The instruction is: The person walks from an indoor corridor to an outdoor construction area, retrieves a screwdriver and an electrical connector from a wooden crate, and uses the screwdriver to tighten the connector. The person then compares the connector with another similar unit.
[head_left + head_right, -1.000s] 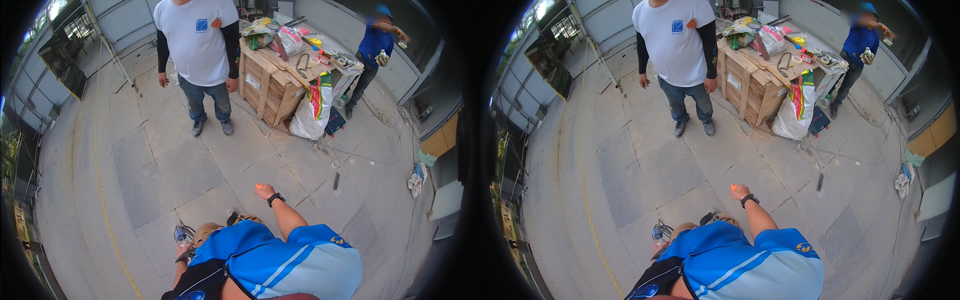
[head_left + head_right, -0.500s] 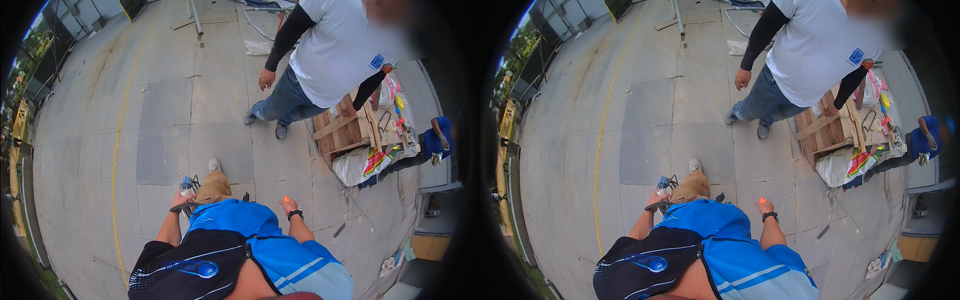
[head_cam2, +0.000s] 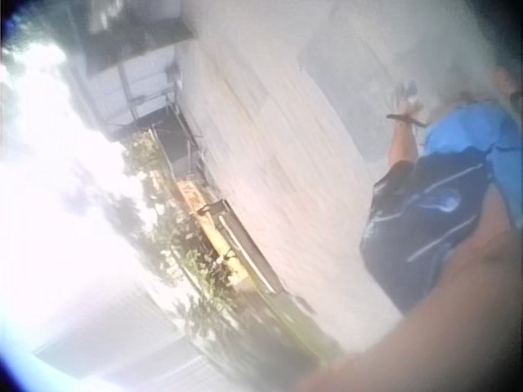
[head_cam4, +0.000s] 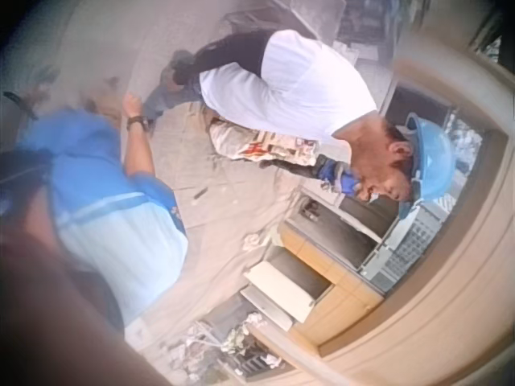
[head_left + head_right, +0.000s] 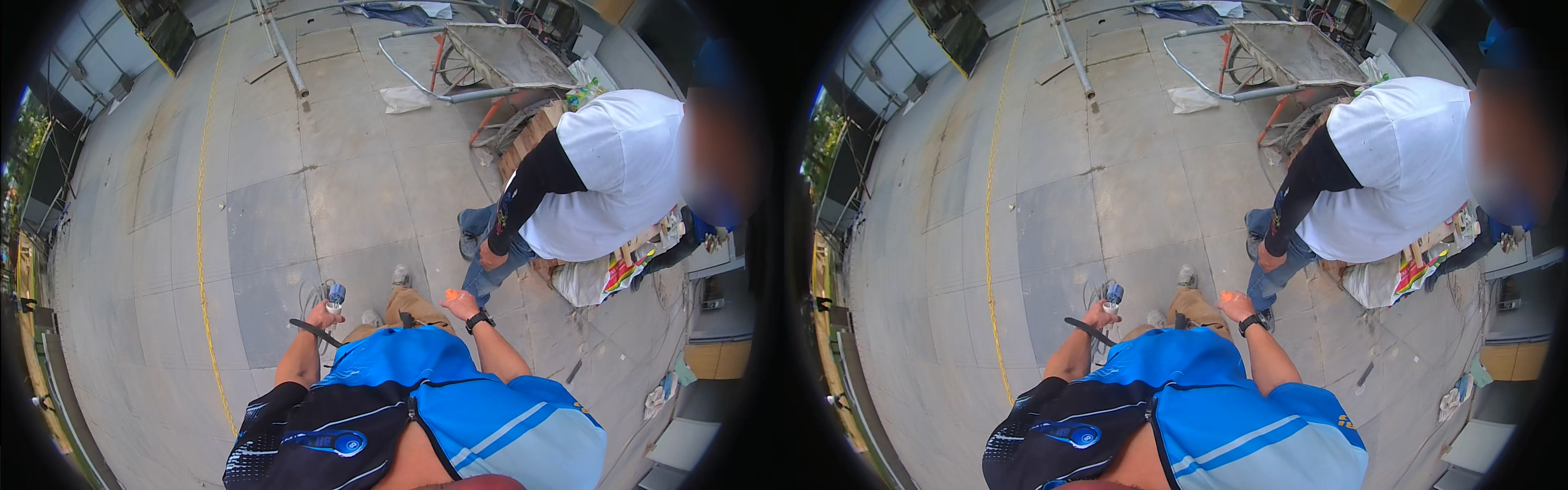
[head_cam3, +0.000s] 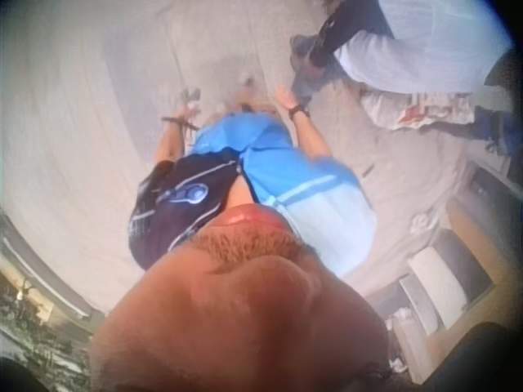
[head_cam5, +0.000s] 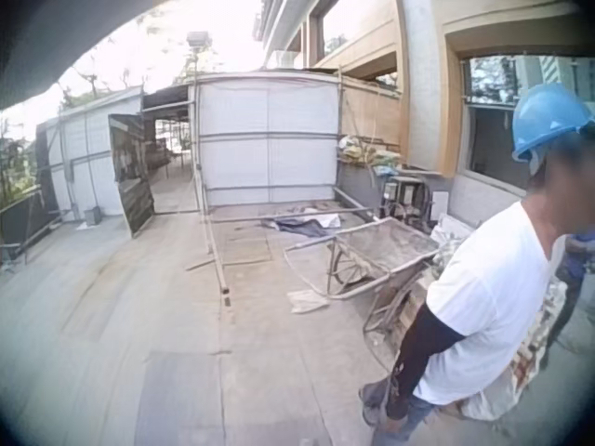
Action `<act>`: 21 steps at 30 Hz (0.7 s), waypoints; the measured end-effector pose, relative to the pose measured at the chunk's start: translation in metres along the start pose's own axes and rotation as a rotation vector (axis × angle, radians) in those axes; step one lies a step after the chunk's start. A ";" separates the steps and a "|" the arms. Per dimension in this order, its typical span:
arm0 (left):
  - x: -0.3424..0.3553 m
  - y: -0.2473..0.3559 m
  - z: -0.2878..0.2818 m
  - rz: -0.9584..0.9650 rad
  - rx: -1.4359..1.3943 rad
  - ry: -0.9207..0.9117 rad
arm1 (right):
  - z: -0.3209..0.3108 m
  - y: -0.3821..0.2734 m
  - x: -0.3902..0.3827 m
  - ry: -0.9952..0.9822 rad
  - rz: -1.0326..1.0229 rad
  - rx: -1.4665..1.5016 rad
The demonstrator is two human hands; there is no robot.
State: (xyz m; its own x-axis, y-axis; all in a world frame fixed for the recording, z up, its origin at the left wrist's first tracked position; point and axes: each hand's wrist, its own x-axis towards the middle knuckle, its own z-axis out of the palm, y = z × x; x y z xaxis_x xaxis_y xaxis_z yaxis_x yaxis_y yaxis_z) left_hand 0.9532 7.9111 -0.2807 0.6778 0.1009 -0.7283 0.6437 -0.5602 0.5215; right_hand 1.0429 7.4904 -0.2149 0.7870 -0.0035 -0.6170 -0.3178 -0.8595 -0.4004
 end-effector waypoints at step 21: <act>0.302 0.394 -0.115 0.304 -0.578 -0.429 | -0.104 0.001 0.165 0.397 0.620 0.581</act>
State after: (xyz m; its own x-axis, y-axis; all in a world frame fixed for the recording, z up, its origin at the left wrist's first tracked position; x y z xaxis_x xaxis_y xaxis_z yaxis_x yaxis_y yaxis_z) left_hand 1.4526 7.8157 -0.2444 0.7333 -0.3816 -0.5628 0.6143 0.0171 0.7889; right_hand 1.2273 7.4362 -0.2460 0.4776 -0.6419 -0.5998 -0.8710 -0.2563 -0.4193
